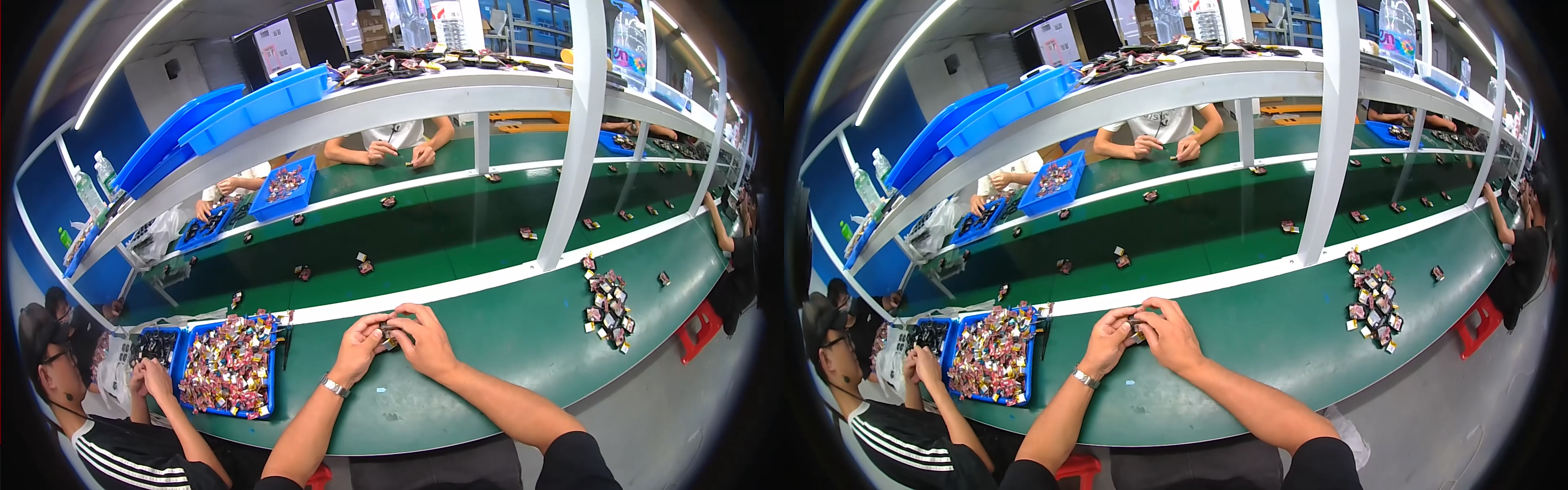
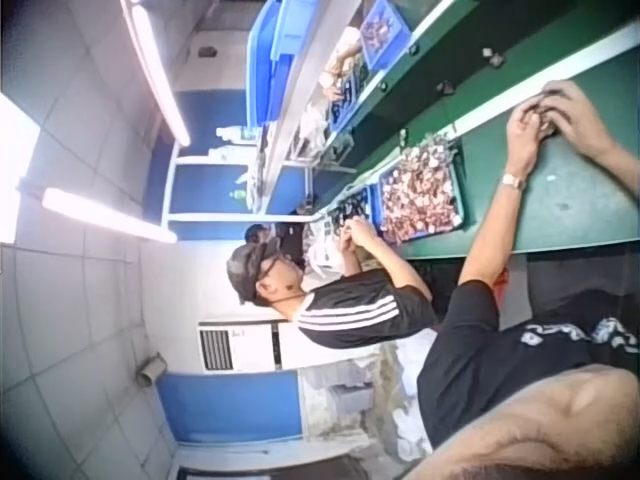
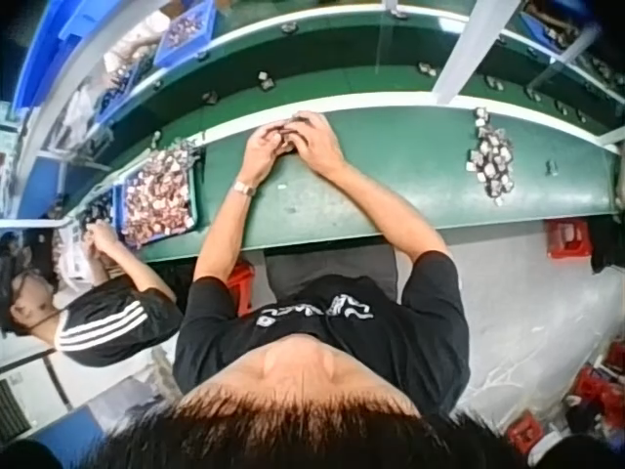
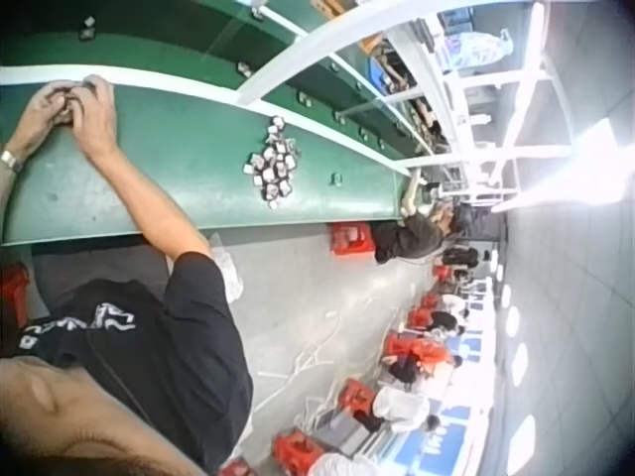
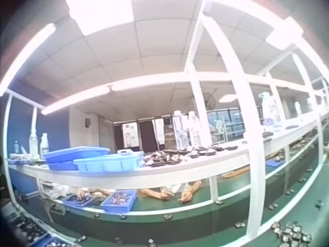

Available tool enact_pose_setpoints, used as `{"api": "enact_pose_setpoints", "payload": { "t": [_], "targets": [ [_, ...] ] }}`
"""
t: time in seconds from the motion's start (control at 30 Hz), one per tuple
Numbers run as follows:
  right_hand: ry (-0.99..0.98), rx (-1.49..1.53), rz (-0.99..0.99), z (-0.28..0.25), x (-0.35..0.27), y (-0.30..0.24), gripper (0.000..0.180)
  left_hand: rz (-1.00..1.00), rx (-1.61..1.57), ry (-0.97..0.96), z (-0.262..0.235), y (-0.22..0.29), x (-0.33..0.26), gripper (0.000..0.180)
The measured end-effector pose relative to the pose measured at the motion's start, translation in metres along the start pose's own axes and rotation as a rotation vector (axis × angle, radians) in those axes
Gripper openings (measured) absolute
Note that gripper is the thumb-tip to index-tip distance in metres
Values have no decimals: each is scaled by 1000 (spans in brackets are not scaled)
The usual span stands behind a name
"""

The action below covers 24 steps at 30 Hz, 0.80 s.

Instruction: Assembling or sorting small electronic components on a production line.

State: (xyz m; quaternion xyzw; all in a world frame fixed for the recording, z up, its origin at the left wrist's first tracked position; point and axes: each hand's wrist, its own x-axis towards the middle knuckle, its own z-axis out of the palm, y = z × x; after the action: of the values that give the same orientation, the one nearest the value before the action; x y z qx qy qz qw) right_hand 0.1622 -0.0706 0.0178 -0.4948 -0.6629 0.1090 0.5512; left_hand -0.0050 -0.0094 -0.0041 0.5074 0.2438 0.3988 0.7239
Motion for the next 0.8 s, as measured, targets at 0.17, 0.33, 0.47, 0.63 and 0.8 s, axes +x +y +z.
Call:
{"api": "enact_pose_setpoints", "payload": {
  "t": [0.17, 0.33, 0.47, 0.63, 0.8],
  "targets": [
    [41, -42, -107, 3, 3, 10, 13, -56, 20, -12, 1, 2, 0, 31],
    [51, -58, -91, 6, 0, 7, 13, -61, 70, 28, 5, 3, -1, 28],
    [49, -11, -79, 10, -4, 7, 13, -64, 148, 63, 0, -2, 0, 27],
    [11, 167, 173, 12, -5, 9, 14, -24, 179, 78, 6, -5, 1, 25],
    [16, 163, 224, 8, -2, 5, 14, 32, 202, 38, 6, -7, 2, 26]
  ]
}}
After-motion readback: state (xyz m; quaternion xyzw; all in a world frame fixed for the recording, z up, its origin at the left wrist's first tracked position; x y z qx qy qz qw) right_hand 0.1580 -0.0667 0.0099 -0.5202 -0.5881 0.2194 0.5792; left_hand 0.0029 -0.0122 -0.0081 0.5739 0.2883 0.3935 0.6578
